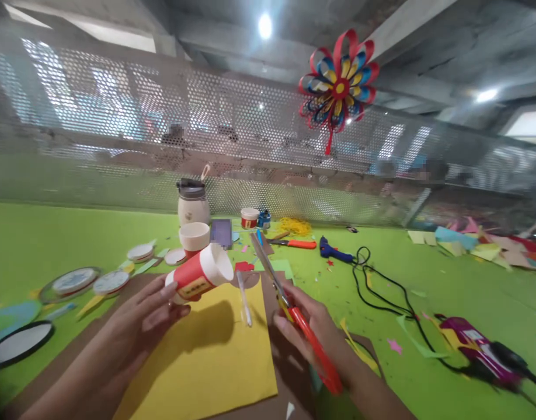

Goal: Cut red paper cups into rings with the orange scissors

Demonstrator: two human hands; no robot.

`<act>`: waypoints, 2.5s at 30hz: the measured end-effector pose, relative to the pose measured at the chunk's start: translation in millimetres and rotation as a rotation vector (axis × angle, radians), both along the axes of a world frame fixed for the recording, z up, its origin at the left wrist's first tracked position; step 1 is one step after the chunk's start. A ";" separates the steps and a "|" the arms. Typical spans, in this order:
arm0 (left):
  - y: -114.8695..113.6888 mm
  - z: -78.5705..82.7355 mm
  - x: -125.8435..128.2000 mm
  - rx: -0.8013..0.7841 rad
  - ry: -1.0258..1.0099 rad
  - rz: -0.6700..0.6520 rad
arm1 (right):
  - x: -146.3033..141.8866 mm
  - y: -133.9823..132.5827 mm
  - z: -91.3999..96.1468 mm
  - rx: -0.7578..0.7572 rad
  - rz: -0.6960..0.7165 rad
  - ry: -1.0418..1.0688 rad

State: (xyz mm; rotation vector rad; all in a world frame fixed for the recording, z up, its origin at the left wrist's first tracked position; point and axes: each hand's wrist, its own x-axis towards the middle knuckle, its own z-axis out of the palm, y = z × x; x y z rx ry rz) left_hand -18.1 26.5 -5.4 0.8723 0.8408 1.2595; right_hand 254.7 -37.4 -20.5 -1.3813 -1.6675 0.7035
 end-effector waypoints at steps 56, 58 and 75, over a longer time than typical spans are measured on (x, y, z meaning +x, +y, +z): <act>-12.3 27.5 -17.3 0.406 0.160 0.042 | 5.4 -12.9 9.9 -0.058 0.182 -0.389; -13.2 27.9 -17.3 0.447 0.172 0.045 | 2.3 -14.6 14.3 -0.029 0.197 -0.345; -5.7 20.5 -26.3 0.302 0.026 -0.164 | -3.9 -23.4 10.4 -0.087 0.280 -0.376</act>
